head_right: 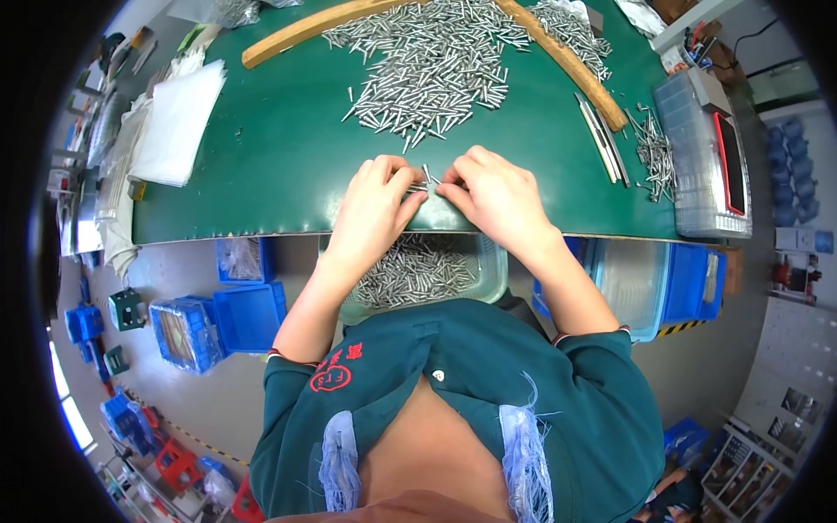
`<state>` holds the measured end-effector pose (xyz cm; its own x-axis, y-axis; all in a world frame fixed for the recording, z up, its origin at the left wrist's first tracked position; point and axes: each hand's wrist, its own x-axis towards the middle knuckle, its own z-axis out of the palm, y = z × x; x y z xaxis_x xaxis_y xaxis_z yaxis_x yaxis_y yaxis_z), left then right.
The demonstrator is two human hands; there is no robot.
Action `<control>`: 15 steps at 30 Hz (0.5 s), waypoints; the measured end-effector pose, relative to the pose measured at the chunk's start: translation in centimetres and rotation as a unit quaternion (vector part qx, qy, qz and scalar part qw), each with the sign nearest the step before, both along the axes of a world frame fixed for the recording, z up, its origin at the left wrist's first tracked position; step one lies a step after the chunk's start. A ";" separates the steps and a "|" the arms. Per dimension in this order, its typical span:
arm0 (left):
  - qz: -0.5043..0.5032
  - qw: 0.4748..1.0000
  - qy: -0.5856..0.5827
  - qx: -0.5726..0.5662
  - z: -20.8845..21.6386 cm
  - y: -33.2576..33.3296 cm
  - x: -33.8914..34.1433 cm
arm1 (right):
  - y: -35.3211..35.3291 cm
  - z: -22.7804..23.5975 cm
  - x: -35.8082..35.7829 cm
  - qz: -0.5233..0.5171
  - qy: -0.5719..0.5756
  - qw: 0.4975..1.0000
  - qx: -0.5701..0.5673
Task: Sorting small metal pins into a plastic tray on a workshop table.
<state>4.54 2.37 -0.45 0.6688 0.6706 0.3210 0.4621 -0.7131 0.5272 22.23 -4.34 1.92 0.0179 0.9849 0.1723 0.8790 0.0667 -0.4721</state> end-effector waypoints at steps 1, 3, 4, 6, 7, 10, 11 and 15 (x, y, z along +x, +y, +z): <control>-0.030 0.999 -0.008 0.005 0.0 0.2 -0.3 | -0.4 0.2 0.1 -0.006 0.007 1.000 -0.011; -0.060 0.998 -0.016 0.009 0.1 0.6 -0.9 | -0.8 0.5 0.1 -0.012 0.015 1.000 -0.022; -0.095 0.995 -0.011 0.007 0.3 0.8 -1.2 | -1.0 0.7 0.1 -0.005 0.019 0.999 -0.040; -0.130 0.991 -0.006 0.004 0.6 0.9 -1.8 | -1.0 0.7 0.0 0.002 0.023 0.998 -0.057; -0.130 0.991 -0.009 -0.010 0.8 0.9 -2.0 | -0.8 0.5 -0.2 0.010 0.030 0.998 -0.049; -0.089 0.996 -0.014 -0.029 1.3 0.2 -2.0 | 0.0 -0.1 -1.0 0.023 0.040 0.999 -0.010; -0.046 0.998 -0.016 -0.033 1.5 0.0 -2.0 | 0.1 -0.3 -1.2 0.030 0.043 0.998 0.021; -0.017 0.999 0.046 -0.007 0.6 -0.5 -2.1 | 0.3 -0.4 -1.3 0.075 0.021 0.997 0.009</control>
